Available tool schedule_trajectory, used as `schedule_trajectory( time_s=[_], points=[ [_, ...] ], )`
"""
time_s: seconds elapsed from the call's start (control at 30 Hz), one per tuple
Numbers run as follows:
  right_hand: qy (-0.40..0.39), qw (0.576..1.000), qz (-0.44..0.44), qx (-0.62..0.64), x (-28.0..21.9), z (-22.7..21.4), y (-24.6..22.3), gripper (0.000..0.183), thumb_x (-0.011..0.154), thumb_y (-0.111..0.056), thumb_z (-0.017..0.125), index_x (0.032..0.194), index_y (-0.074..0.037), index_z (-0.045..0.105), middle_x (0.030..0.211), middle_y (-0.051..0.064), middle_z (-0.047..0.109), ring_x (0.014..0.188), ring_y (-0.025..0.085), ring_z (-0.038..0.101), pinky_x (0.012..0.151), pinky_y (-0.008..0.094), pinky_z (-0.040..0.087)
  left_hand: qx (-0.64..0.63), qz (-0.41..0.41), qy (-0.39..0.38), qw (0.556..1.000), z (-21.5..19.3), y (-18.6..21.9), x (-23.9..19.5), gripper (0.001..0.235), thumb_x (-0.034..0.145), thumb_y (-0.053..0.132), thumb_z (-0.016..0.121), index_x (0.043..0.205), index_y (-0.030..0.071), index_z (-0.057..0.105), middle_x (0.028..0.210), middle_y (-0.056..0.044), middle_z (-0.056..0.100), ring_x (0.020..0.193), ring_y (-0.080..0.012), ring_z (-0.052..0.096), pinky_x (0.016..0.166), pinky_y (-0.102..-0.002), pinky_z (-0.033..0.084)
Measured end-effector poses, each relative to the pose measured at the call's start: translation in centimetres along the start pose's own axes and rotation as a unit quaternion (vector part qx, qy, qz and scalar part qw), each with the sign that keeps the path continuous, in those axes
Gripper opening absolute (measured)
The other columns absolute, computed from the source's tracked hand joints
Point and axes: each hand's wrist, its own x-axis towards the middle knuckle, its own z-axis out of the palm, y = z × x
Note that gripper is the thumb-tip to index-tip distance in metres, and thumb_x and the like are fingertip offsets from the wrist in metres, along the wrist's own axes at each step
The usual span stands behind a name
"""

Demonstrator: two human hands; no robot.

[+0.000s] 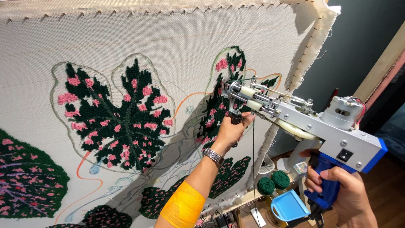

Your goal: Using a tufting gun to create a leaf pattern on a rug canvas.

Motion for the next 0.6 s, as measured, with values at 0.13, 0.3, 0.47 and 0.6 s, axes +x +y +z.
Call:
schedule_trajectory(
  time_s=[0.13, 0.3, 0.47, 0.6],
  points=[
    [0.068, 0.996, 0.021, -0.061, 0.1, 4.6, -1.9, 0.063, 0.068, -0.013, 0.053, 0.122, 0.018, 0.058, 0.063, 0.013, 0.047, 0.049, 0.021, 0.045, 0.047, 0.035, 0.039, 0.007, -0.017, 0.012, 1.0, -0.6, 0.1, 0.9, 0.045, 0.089, 0.033, 0.078, 0.122, 0.003, 0.073, 0.055, 0.008, 0.05, 0.043, -0.0021, 0.042, 0.041, -0.024, 0.033],
    [0.023, 0.998, 0.007, -0.056, 0.7, 7.3, -2.2, 0.06, 0.065, -0.009, 0.053, 0.119, 0.016, 0.062, 0.061, 0.01, 0.048, 0.046, 0.019, 0.046, 0.046, 0.035, 0.043, 0.005, -0.043, 0.038, 0.998, -1.4, 0.5, 2.2, 0.029, 0.089, 0.032, 0.077, 0.099, 0.006, 0.07, 0.057, 0.006, 0.051, 0.042, -0.0047, 0.041, 0.039, -0.026, 0.033],
    [0.059, 0.997, 0.012, -0.057, 0.7, 9.5, -1.2, 0.051, 0.07, -0.001, 0.055, 0.118, 0.014, 0.062, 0.064, 0.013, 0.053, 0.049, 0.021, 0.048, 0.049, 0.036, 0.044, 0.036, -0.046, 0.023, 0.998, -3.1, -1.8, 4.7, 0.032, 0.09, 0.038, 0.073, 0.082, 0.008, 0.067, 0.058, 0.004, 0.054, 0.046, -0.0087, 0.044, 0.043, -0.029, 0.035],
    [0.022, 1.0, 0.005, -0.005, 1.5, 8.9, 1.0, 0.042, 0.075, 0.001, 0.056, 0.113, 0.016, 0.062, 0.066, 0.012, 0.054, 0.051, 0.021, 0.05, 0.05, 0.036, 0.045, 0.151, -0.114, 0.021, 0.982, -5.1, -4.2, 6.8, 0.064, 0.093, 0.056, 0.067, 0.062, 0.001, 0.059, 0.053, -0.004, 0.053, 0.049, -0.0145, 0.049, 0.049, -0.032, 0.038]
  ],
)
